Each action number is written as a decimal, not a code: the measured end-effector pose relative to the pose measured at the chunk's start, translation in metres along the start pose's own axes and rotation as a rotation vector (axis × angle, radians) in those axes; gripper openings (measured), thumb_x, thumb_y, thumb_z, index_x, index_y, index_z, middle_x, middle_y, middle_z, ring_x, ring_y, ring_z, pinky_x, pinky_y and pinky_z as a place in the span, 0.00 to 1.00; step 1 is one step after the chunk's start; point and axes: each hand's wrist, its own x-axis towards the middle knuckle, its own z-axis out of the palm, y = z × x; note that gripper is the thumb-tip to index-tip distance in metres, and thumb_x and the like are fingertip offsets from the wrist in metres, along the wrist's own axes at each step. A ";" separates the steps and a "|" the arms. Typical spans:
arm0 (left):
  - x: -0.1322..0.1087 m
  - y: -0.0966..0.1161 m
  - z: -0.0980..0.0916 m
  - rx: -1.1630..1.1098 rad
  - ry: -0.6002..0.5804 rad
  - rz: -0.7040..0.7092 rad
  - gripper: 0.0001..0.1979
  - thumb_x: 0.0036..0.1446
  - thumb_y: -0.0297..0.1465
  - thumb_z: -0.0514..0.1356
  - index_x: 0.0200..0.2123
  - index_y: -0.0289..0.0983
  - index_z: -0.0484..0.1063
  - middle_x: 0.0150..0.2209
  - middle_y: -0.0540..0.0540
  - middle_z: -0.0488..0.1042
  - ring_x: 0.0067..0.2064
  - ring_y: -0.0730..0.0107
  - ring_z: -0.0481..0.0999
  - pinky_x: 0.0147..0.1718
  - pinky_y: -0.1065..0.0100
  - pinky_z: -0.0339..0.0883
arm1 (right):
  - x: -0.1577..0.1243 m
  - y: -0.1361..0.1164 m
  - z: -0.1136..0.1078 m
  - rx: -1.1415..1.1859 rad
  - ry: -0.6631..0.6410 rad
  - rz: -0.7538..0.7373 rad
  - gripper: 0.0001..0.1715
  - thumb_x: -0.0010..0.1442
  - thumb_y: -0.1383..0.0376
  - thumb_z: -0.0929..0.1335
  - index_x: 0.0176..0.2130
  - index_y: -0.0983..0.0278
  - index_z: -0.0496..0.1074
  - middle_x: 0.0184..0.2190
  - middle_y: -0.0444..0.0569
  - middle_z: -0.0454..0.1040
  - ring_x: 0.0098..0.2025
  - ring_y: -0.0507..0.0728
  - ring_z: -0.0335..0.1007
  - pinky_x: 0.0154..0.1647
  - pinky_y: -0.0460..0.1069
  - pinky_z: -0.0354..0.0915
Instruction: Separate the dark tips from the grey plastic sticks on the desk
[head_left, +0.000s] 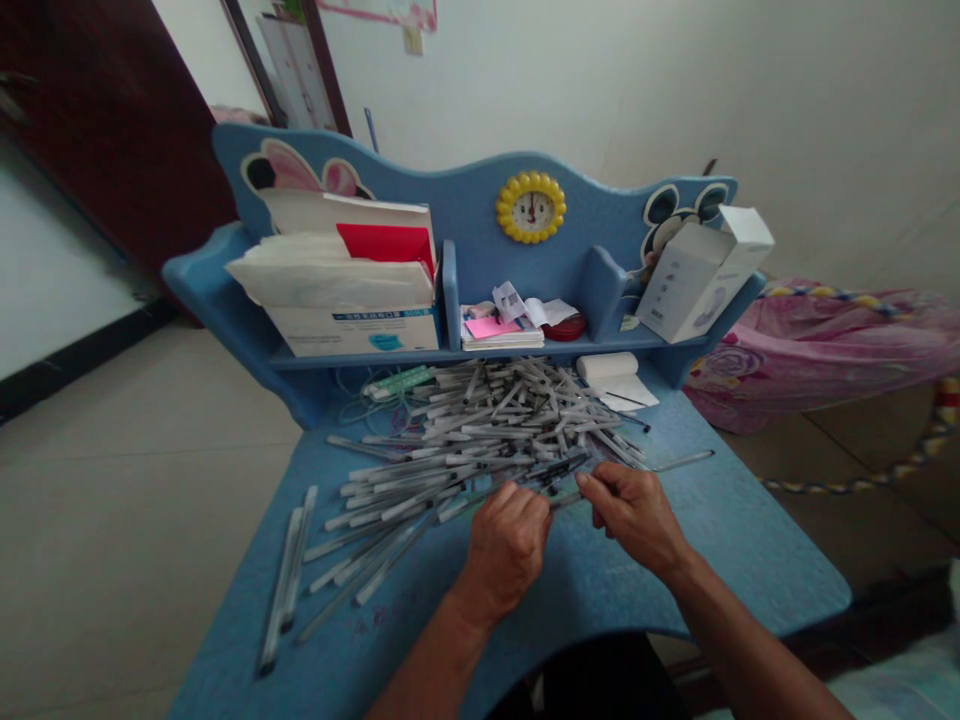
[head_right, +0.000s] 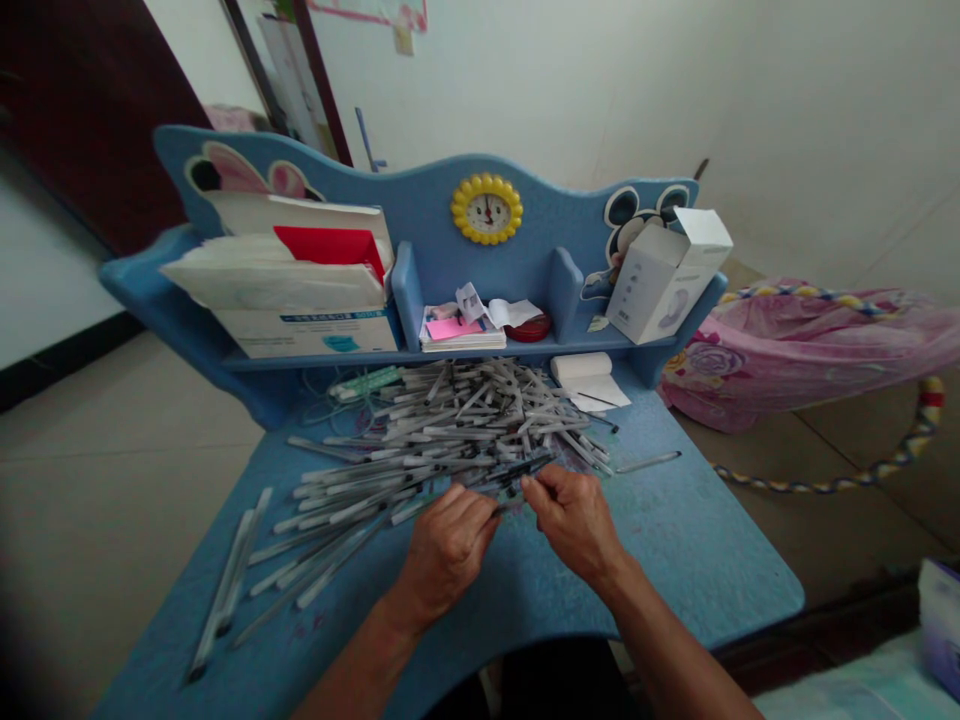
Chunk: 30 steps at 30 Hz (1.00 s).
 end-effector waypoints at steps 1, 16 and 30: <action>0.000 0.000 0.001 0.014 0.020 -0.007 0.10 0.58 0.25 0.50 0.25 0.36 0.67 0.23 0.47 0.67 0.28 0.67 0.65 0.29 0.66 0.59 | 0.001 -0.002 0.001 0.004 0.014 0.014 0.23 0.58 0.56 0.61 0.17 0.64 0.60 0.11 0.42 0.63 0.14 0.48 0.58 0.18 0.43 0.55; 0.007 -0.027 -0.008 -0.964 0.383 -0.840 0.09 0.46 0.35 0.63 0.29 0.35 0.73 0.24 0.52 0.72 0.23 0.76 0.68 0.20 0.75 0.62 | 0.072 -0.002 0.041 -0.811 -0.113 -0.018 0.17 0.60 0.60 0.60 0.36 0.65 0.73 0.32 0.58 0.76 0.37 0.61 0.73 0.36 0.51 0.63; 0.010 -0.034 -0.019 -1.393 0.574 -0.998 0.15 0.39 0.33 0.68 0.32 0.33 0.72 0.27 0.48 0.76 0.26 0.75 0.73 0.21 0.77 0.67 | 0.076 0.000 0.041 -0.572 -0.147 -0.012 0.12 0.58 0.61 0.61 0.34 0.66 0.68 0.29 0.56 0.76 0.33 0.60 0.73 0.31 0.50 0.65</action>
